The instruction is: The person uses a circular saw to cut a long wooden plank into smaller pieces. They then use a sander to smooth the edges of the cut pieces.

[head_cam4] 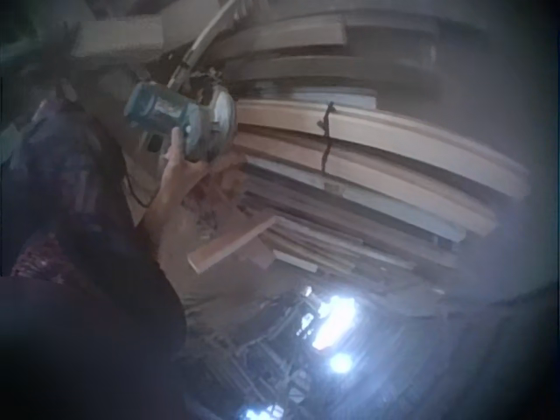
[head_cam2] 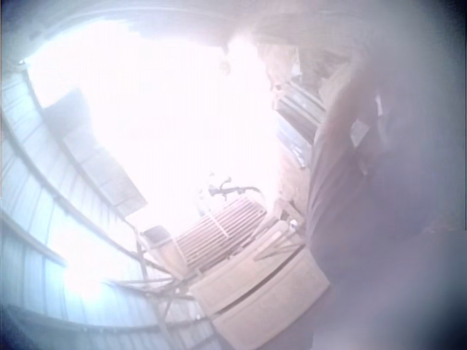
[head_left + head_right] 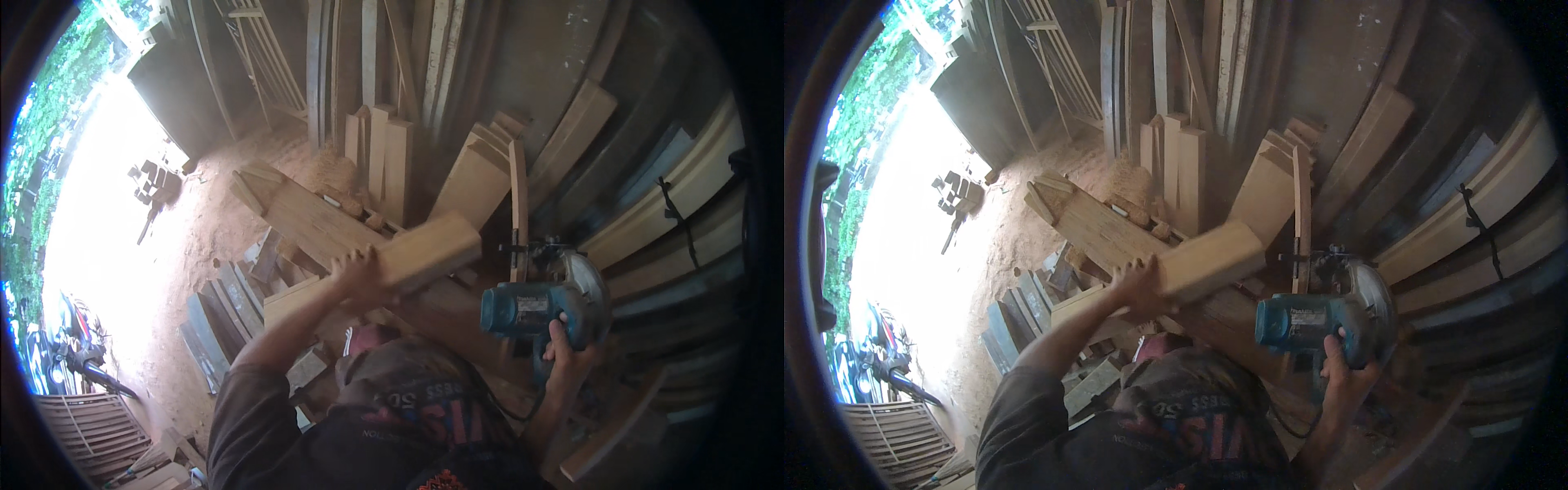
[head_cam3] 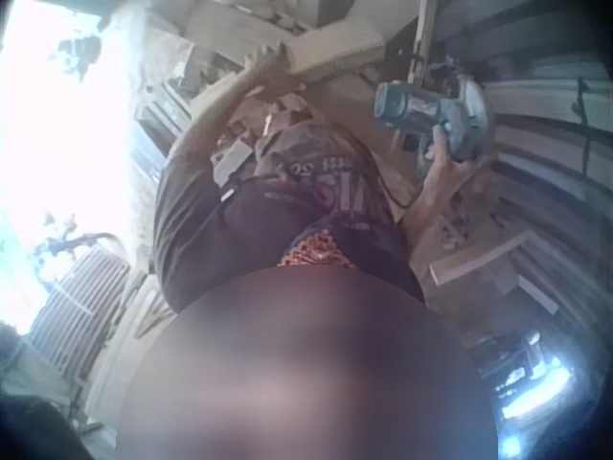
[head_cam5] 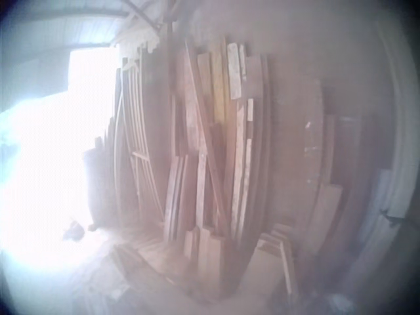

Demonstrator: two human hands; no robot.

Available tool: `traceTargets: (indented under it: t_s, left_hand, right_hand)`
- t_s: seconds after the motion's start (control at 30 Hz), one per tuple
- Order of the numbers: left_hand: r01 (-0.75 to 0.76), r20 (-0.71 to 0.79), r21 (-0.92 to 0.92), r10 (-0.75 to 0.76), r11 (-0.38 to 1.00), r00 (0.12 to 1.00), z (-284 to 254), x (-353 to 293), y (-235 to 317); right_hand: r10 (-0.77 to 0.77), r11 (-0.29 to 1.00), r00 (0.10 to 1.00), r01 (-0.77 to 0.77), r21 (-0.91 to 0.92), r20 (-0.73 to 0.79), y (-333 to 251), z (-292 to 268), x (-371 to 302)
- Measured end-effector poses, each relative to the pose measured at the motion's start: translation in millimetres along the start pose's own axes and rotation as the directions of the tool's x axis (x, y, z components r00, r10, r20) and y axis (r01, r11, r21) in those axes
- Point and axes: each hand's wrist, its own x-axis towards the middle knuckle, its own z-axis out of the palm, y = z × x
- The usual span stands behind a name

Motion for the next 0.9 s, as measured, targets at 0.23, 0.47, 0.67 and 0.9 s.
traceTargets:
  t_s: [0.23,0.47,0.67,0.9]
  left_hand:
    - [0.253,-0.296,-0.444,-0.407,0.86,0.864,-44,24,-96]
    - [0.238,-0.395,-0.44,-0.424,0.866,0.815,47,-39,-145]
    - [0.042,-0.298,-0.739,-0.381,0.673,0.875,73,-47,-216]
    - [0.21,0.03,-0.841,-0.345,0.499,0.938,83,-50,-202]
  right_hand:
    - [0.061,0.998,0.996,-0.062,-0.002,-0.066,9,-22,-13]
    - [0.064,0.998,0.998,-0.064,0.019,0.01,18,-24,-32]
    - [0.035,0.999,0.995,-0.031,-0.036,0.09,14,-7,-47]
    - [0.025,0.998,0.987,-0.015,-0.062,0.158,3,-3,-62]
